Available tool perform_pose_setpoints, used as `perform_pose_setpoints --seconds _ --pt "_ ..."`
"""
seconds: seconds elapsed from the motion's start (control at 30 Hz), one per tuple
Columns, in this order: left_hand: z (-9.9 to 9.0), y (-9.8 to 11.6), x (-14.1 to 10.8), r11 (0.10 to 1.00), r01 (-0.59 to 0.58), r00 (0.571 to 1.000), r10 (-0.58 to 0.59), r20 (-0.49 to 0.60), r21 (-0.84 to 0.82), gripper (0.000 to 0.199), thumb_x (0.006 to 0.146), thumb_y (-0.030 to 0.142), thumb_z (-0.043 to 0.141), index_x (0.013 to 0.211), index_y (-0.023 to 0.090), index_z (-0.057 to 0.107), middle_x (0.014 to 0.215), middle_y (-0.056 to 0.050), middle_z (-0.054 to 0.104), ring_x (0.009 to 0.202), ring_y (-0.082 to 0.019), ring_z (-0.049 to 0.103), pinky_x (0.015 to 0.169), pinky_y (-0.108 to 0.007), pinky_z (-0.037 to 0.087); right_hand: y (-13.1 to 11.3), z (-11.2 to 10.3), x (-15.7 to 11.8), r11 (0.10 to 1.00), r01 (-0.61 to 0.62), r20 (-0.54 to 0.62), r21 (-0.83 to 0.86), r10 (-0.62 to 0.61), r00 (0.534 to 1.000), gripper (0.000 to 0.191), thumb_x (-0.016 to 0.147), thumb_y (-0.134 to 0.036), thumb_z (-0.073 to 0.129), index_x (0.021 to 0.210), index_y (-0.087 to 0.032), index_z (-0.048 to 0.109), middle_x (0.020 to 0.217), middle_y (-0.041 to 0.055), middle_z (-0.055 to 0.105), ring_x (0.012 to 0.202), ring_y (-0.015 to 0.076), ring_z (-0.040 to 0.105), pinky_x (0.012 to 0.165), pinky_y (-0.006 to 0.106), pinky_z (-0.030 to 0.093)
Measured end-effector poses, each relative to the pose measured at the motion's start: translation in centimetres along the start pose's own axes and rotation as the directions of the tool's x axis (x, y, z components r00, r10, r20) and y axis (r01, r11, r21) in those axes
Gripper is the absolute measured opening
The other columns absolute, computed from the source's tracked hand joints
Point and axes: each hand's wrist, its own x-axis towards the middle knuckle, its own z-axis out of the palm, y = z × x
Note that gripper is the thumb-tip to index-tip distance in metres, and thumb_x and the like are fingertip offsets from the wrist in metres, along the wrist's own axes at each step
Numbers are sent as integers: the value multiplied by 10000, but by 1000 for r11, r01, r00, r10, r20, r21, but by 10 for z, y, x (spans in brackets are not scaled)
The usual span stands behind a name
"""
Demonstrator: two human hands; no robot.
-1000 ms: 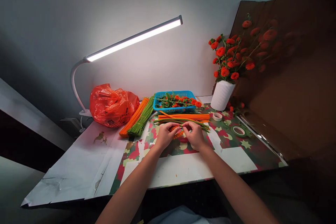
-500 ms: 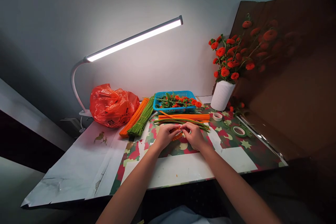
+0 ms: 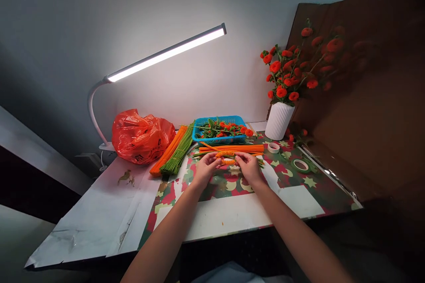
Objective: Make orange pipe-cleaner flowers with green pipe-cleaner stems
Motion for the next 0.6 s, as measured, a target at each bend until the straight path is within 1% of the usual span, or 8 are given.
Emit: perform_pose_setpoints --seconds 0.07,0.13,0.2,0.27,0.33,0.4,0.5,0.6 --pt "0 3 0 992 29 998 -35 -45 -126 442 577 358 805 920 146 623 821 -51 691 764 -157 657 644 -230 517 0 2 -2 1000 -2 98 -3 3 995 240 691 -339 624 830 -155 692 777 72 705 617 193 635 552 308 524" --pt "0 7 -1 981 32 997 -46 -68 -193 415 592 349 793 912 150 621 803 -43 690 772 -151 656 651 -225 513 -2 5 -6 999 29 161 -18 -25 987 229 690 -341 641 822 -159 683 720 57 687 613 190 627 533 291 510" --pt "0 10 -2 975 35 996 -52 -74 -219 413 595 327 791 926 155 613 802 -38 690 771 -147 658 654 -225 514 -4 6 -8 994 92 139 -57 -84 987 246 704 -357 649 848 -160 670 707 48 670 611 179 612 537 279 501" --pt "1 11 -3 973 30 996 -48 -74 -230 427 609 313 782 966 166 598 819 -37 692 780 -151 664 663 -237 520 -5 6 -10 975 172 57 -140 -166 985 253 704 -368 664 854 -164 655 721 45 658 619 172 596 555 276 497" --pt "3 9 -4 974 12 997 -29 -70 -225 431 629 304 765 1000 180 585 827 -35 690 795 -159 669 679 -254 529 -6 5 -10 958 205 4 -202 -208 978 229 708 -364 669 821 -167 641 718 41 652 610 167 586 560 276 494" --pt "5 7 -5 977 -12 998 0 -56 -213 411 638 271 746 1006 188 584 818 -25 685 802 -161 671 700 -266 535 -5 6 -10 969 171 12 -181 -171 985 211 716 -358 663 799 -166 633 692 40 652 588 170 595 540 276 499" --pt "8 2 -6 984 -37 999 37 -3 -173 350 647 214 693 983 187 600 780 -10 680 789 -161 673 714 -278 544 1 9 -9 993 93 45 -67 -90 995 209 727 -348 647 818 -161 640 708 51 673 587 185 633 532 285 526" --pt "11 -1 -7 994 -100 994 101 37 -31 308 676 224 663 978 179 628 835 -33 706 813 -184 678 743 -317 554 5 11 -9 994 108 35 -7 -107 994 188 759 -328 607 838 -163 654 753 61 692 619 193 657 573 301 549"
